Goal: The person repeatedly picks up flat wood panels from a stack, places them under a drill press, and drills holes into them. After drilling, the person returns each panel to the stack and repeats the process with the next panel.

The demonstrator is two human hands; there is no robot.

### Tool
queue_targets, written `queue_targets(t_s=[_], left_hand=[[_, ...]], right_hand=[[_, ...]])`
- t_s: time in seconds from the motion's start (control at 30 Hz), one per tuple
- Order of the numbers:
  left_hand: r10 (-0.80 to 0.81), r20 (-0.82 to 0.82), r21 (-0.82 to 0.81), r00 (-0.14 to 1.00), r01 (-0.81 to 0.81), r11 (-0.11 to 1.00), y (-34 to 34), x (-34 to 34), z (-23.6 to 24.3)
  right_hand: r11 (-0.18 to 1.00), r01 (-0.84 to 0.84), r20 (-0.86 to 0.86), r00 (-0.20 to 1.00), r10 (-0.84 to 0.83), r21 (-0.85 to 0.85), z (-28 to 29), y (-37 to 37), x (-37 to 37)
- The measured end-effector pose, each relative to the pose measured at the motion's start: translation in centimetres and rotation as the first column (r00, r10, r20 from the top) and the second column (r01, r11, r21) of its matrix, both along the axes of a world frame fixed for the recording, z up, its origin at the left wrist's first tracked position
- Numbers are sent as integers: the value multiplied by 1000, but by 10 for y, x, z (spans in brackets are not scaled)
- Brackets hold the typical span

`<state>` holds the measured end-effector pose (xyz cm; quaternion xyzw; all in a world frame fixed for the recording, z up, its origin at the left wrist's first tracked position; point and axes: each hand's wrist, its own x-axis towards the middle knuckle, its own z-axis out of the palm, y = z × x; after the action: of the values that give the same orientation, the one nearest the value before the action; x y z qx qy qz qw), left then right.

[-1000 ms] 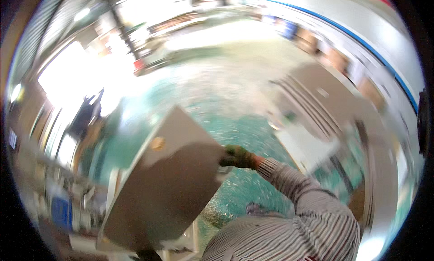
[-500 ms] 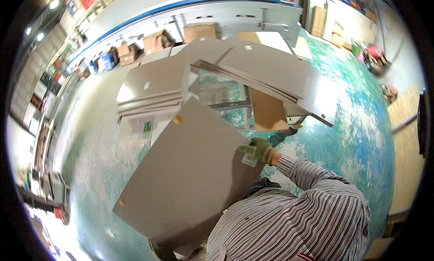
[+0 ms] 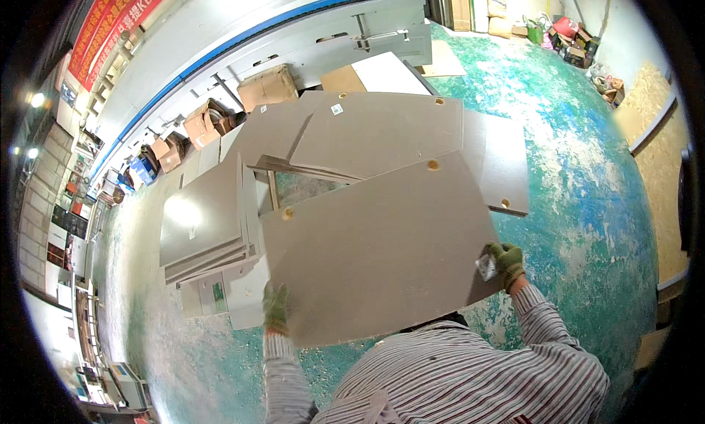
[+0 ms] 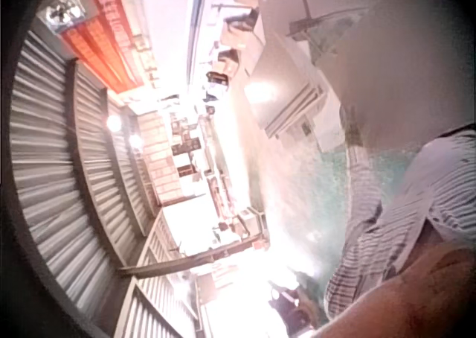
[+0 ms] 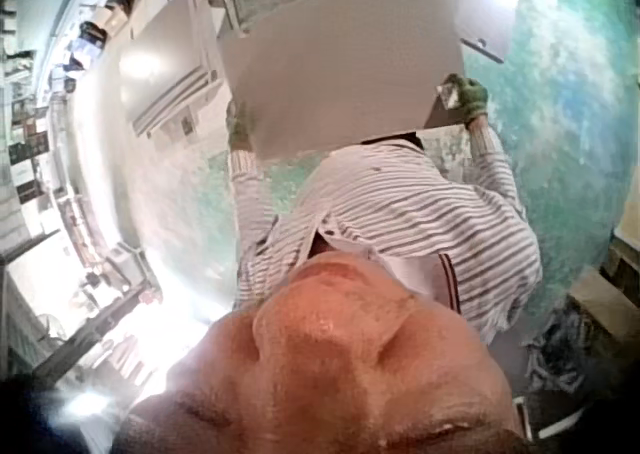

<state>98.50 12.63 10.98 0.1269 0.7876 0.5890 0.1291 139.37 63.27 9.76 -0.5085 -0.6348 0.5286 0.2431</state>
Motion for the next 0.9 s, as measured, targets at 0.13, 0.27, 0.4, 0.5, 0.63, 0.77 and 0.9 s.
queue_targets(t_s=[0.13, 0.27, 0.4, 0.5, 0.63, 0.77, 0.9], left_hand=[[-83, 29, -291, 996, 87, 953, 136, -68, -8], [-277, -119, -530, 953, 175, 830, 253, -127, 3], [-248, -105, -674, 963, 115, 730, 337, -163, 34], [-276, -259, -635, 926, 52, 771, 368, -182, 47], [-162, -313, -366, 936, 38, 930, 372, -184, 7], [-380, -359, -470, 852, 186, 863, 322, -140, -55], [-313, 253, -298, 915, 382, 875, 238, -65, -60]], right_hand=[[994, 107, 146, 984, -102, -28, 5, 53, 0], [934, 314, 17, 949, -316, -170, -22, 96, -10], [774, -533, 794, 604, 65, 341, -86, 142, -22], [907, -342, 696, 714, 80, 246, -138, 166, -52], [842, -290, 472, 880, 48, 456, -169, 189, -121], [502, -765, 909, 397, -128, 404, -151, 218, -186], [646, -664, 797, 587, 140, 376, -127, 233, -223]])
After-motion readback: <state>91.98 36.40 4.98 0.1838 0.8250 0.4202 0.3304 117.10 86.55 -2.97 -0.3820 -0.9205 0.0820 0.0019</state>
